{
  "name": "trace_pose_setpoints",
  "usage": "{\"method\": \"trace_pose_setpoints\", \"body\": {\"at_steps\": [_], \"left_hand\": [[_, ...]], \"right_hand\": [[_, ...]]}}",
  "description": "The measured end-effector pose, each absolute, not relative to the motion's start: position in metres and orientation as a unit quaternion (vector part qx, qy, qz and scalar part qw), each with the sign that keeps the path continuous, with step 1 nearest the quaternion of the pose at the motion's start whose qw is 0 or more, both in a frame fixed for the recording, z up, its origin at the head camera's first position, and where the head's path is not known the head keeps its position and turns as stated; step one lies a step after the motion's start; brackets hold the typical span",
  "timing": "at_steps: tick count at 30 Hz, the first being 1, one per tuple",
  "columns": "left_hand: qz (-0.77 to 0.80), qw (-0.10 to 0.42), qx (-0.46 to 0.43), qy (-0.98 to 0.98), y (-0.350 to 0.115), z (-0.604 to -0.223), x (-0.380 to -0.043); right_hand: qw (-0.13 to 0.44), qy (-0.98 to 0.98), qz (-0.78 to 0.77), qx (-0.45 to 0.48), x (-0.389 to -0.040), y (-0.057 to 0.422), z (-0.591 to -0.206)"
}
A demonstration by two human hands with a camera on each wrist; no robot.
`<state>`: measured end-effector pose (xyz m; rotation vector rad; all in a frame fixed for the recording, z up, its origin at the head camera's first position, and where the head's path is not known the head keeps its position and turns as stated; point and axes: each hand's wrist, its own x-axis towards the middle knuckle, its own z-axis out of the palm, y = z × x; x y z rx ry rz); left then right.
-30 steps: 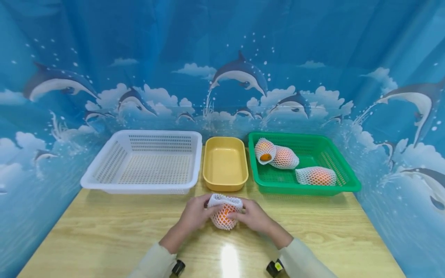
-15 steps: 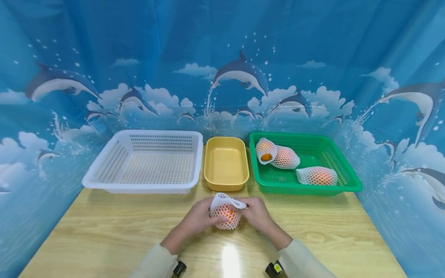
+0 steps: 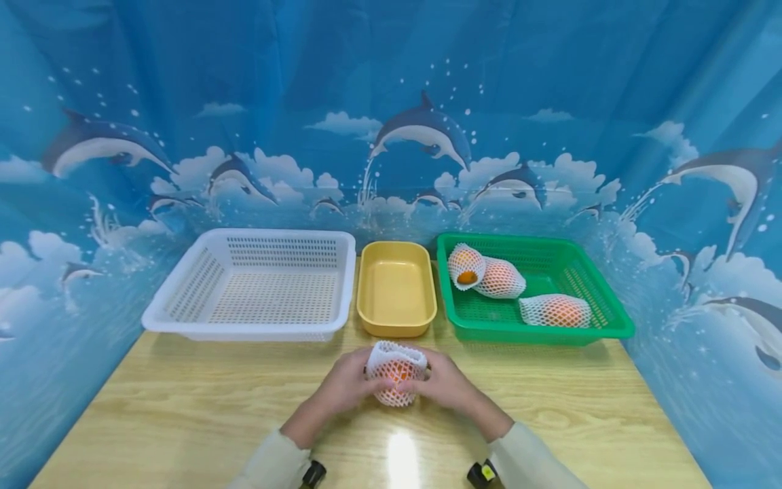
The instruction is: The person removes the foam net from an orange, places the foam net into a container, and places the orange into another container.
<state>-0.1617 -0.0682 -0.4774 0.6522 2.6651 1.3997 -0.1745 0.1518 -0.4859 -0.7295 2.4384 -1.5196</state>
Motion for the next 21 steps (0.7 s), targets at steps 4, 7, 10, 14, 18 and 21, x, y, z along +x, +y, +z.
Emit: {"method": "trace_pose_setpoints", "body": {"at_steps": [4, 7, 10, 14, 18, 21], "left_hand": [[0.439, -0.024, 0.213, 0.873, -0.0665, -0.4774, -0.1607], [0.433, -0.069, 0.198, 0.877, -0.0649, -0.4783, -0.1598], [0.438, -0.083, 0.178, 0.878, -0.0639, -0.4783, -0.1594], [0.432, -0.091, 0.173, 0.88, -0.0639, -0.4764, -0.1598], [0.426, -0.085, 0.172, 0.884, -0.0642, -0.4752, -0.1593], [0.441, -0.056, 0.165, 0.881, -0.0646, -0.4752, -0.1586]], "right_hand": [[0.111, 0.82, -0.502, -0.252, -0.1743, 0.1513, -0.4853], [0.115, 0.82, -0.505, -0.245, -0.1733, 0.1514, -0.4844], [0.12, 0.814, -0.514, -0.242, -0.1725, 0.1514, -0.4839], [0.114, 0.815, -0.513, -0.245, -0.1733, 0.1515, -0.4847], [0.098, 0.824, -0.5, -0.25, -0.1746, 0.1519, -0.4856], [0.078, 0.826, -0.496, -0.257, -0.1745, 0.1526, -0.4859]]}}
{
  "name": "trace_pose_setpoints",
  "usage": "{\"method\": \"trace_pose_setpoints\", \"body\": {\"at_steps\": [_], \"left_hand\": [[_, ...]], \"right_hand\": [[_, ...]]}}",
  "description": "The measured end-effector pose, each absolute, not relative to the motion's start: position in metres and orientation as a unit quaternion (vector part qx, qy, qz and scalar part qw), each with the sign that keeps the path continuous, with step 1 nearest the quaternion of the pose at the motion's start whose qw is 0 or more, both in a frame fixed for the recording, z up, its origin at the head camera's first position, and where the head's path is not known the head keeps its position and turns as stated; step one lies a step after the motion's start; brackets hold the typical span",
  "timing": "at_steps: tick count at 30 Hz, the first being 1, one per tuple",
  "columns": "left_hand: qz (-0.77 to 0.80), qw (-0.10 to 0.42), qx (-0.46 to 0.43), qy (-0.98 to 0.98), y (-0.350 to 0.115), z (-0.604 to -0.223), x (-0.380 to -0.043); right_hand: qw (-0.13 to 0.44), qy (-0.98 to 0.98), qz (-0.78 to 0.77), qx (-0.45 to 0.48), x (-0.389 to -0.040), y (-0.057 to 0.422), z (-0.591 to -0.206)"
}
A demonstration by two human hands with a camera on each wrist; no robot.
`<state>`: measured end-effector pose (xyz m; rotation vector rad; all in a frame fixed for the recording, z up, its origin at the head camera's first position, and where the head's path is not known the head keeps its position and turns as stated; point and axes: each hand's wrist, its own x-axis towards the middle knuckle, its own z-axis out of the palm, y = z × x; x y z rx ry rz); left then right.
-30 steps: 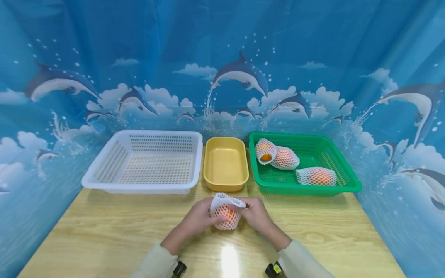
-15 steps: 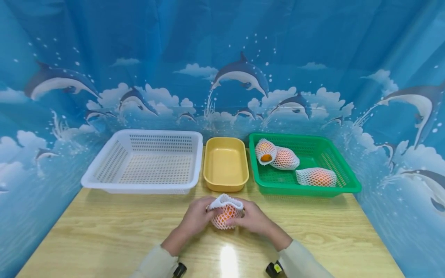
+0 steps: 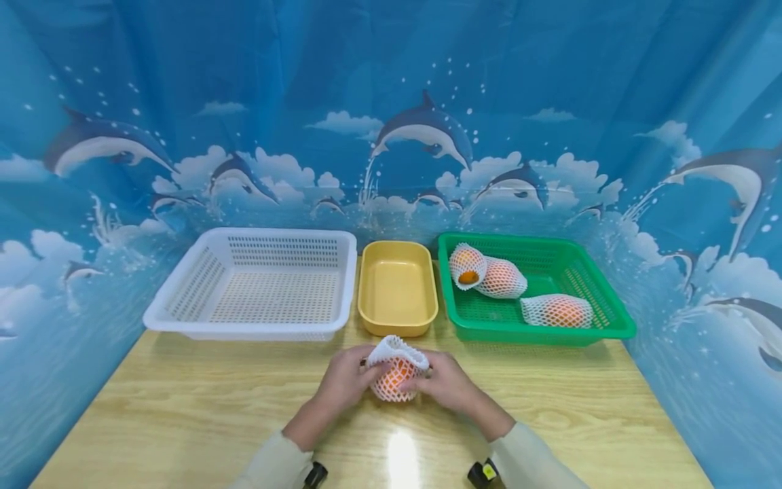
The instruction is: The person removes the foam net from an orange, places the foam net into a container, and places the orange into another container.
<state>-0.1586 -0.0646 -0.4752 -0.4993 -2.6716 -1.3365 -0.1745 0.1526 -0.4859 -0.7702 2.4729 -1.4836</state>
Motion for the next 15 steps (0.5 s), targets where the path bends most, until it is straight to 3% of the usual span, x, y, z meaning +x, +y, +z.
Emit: {"method": "trace_pose_setpoints", "body": {"at_steps": [10, 15], "left_hand": [[-0.462, -0.013, -0.162, -0.872, -0.0648, -0.4744, -0.1592], [-0.465, -0.023, -0.175, -0.868, -0.0646, -0.475, -0.1603]], "right_hand": [[-0.022, 0.807, -0.553, -0.207, -0.1748, 0.1517, -0.4831], [-0.01, 0.806, -0.558, -0.2, -0.1765, 0.152, -0.4826]]}}
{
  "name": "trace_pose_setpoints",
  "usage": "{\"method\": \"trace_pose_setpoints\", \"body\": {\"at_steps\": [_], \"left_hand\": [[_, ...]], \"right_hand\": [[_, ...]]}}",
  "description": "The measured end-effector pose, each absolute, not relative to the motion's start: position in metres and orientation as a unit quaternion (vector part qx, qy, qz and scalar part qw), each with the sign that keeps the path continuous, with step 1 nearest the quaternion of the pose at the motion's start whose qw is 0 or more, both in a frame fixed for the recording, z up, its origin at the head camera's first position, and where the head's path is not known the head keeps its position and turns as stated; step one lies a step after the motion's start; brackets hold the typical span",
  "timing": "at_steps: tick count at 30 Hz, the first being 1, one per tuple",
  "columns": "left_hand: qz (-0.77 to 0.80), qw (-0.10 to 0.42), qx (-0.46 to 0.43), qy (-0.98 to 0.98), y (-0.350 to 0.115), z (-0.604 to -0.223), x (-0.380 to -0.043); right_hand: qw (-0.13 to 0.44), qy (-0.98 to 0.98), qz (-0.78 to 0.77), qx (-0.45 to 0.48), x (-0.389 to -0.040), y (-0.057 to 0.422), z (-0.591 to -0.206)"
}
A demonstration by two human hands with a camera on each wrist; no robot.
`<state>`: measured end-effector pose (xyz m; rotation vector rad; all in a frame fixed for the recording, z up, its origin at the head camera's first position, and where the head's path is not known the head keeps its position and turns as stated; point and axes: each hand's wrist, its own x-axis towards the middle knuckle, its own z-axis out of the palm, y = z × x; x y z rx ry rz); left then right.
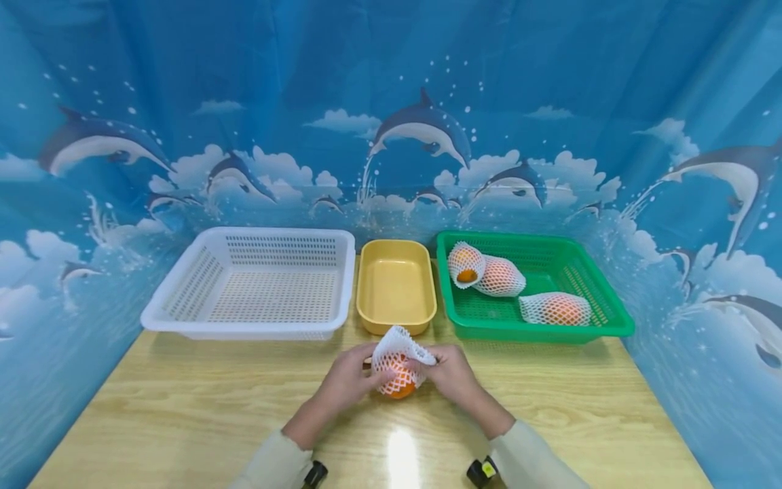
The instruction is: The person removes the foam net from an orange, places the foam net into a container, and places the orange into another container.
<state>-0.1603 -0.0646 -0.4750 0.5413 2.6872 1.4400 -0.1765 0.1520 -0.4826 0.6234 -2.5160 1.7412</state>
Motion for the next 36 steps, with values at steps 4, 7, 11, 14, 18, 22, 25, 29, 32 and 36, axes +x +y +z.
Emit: {"method": "trace_pose_setpoints", "body": {"at_steps": [4, 7, 11, 14, 18, 22, 25, 29, 32, 36], "left_hand": [[0.466, 0.02, 0.178, 0.867, -0.065, -0.477, -0.161], [0.469, 0.01, 0.177, 0.865, -0.066, -0.478, -0.161], [0.47, -0.018, 0.172, 0.866, -0.065, -0.478, -0.16], [0.465, -0.037, 0.144, 0.873, -0.065, -0.479, -0.16], [0.463, -0.056, 0.108, 0.878, -0.063, -0.479, -0.161], [0.464, -0.074, 0.102, 0.877, -0.063, -0.478, -0.162], [0.467, -0.078, 0.107, 0.874, -0.064, -0.479, -0.162], [0.467, -0.079, 0.116, 0.873, -0.065, -0.48, -0.162], [0.462, -0.078, 0.119, 0.875, -0.065, -0.481, -0.162], [0.474, -0.059, 0.122, 0.87, -0.066, -0.481, -0.161]], "right_hand": [[-0.006, -0.808, 0.555, 0.197, -0.176, 0.152, -0.481], [-0.008, -0.809, 0.552, 0.202, -0.172, 0.15, -0.473], [-0.022, -0.811, 0.549, 0.198, -0.171, 0.151, -0.474], [-0.045, -0.82, 0.536, 0.195, -0.174, 0.152, -0.483], [-0.07, -0.83, 0.514, 0.205, -0.174, 0.152, -0.482], [-0.084, -0.825, 0.512, 0.224, -0.174, 0.15, -0.481], [-0.09, -0.821, 0.515, 0.229, -0.173, 0.15, -0.48], [-0.088, -0.826, 0.509, 0.225, -0.173, 0.15, -0.48], [-0.081, -0.828, 0.507, 0.226, -0.174, 0.151, -0.481], [-0.054, -0.83, 0.509, 0.222, -0.174, 0.152, -0.484]]}}
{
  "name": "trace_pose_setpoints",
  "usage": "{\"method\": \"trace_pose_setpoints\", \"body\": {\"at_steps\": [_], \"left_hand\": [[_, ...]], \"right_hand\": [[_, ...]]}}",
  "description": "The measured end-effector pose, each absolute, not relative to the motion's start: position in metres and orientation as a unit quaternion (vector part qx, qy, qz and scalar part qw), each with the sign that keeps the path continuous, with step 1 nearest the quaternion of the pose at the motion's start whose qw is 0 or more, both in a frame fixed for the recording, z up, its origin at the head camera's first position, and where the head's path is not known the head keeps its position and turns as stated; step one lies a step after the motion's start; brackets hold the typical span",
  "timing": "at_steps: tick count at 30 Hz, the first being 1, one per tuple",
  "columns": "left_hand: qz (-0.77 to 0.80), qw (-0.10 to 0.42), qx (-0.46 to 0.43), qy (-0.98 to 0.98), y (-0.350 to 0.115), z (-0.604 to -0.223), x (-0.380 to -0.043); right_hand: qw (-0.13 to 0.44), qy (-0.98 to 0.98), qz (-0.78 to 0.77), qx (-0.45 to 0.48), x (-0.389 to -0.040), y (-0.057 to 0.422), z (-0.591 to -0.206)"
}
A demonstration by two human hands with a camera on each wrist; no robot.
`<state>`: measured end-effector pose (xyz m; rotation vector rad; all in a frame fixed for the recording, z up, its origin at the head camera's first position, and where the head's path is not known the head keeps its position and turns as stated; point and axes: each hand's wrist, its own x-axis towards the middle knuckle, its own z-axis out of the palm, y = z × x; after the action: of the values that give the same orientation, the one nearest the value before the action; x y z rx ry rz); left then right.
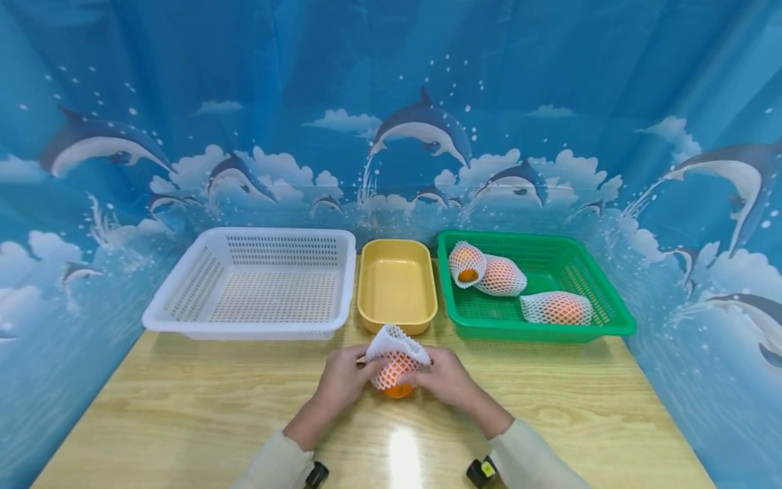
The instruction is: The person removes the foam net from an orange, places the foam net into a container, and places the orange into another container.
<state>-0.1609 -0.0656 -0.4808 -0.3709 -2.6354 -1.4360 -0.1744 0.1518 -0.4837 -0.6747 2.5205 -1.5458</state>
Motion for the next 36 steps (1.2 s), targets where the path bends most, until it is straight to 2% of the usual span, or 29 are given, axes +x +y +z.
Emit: {"method": "trace_pose_setpoints", "body": {"at_steps": [8, 17, 21, 24, 28, 32, 36], "left_hand": [[-0.487, 0.005, -0.137, -0.862, -0.065, -0.479, -0.16], [-0.49, -0.02, -0.151, -0.858, -0.065, -0.479, -0.16], [-0.478, -0.013, -0.155, -0.865, -0.065, -0.479, -0.159], [-0.469, 0.002, -0.152, -0.87, -0.066, -0.477, -0.158], [-0.458, 0.052, -0.149, -0.875, -0.068, -0.476, -0.158], [-0.452, 0.093, -0.15, -0.874, -0.068, -0.476, -0.159], [-0.459, 0.096, -0.144, -0.871, -0.068, -0.476, -0.16]], "right_hand": [[-0.024, 0.826, -0.537, -0.167, -0.176, 0.149, -0.481], [-0.018, 0.819, -0.551, -0.162, -0.177, 0.149, -0.483], [-0.018, 0.814, -0.551, -0.182, -0.178, 0.15, -0.484], [0.007, 0.815, -0.547, -0.191, -0.177, 0.151, -0.486], [0.064, 0.816, -0.543, -0.185, -0.175, 0.151, -0.489], [0.085, 0.813, -0.545, -0.187, -0.173, 0.149, -0.489], [0.094, 0.817, -0.536, -0.19, -0.165, 0.145, -0.472]]}}
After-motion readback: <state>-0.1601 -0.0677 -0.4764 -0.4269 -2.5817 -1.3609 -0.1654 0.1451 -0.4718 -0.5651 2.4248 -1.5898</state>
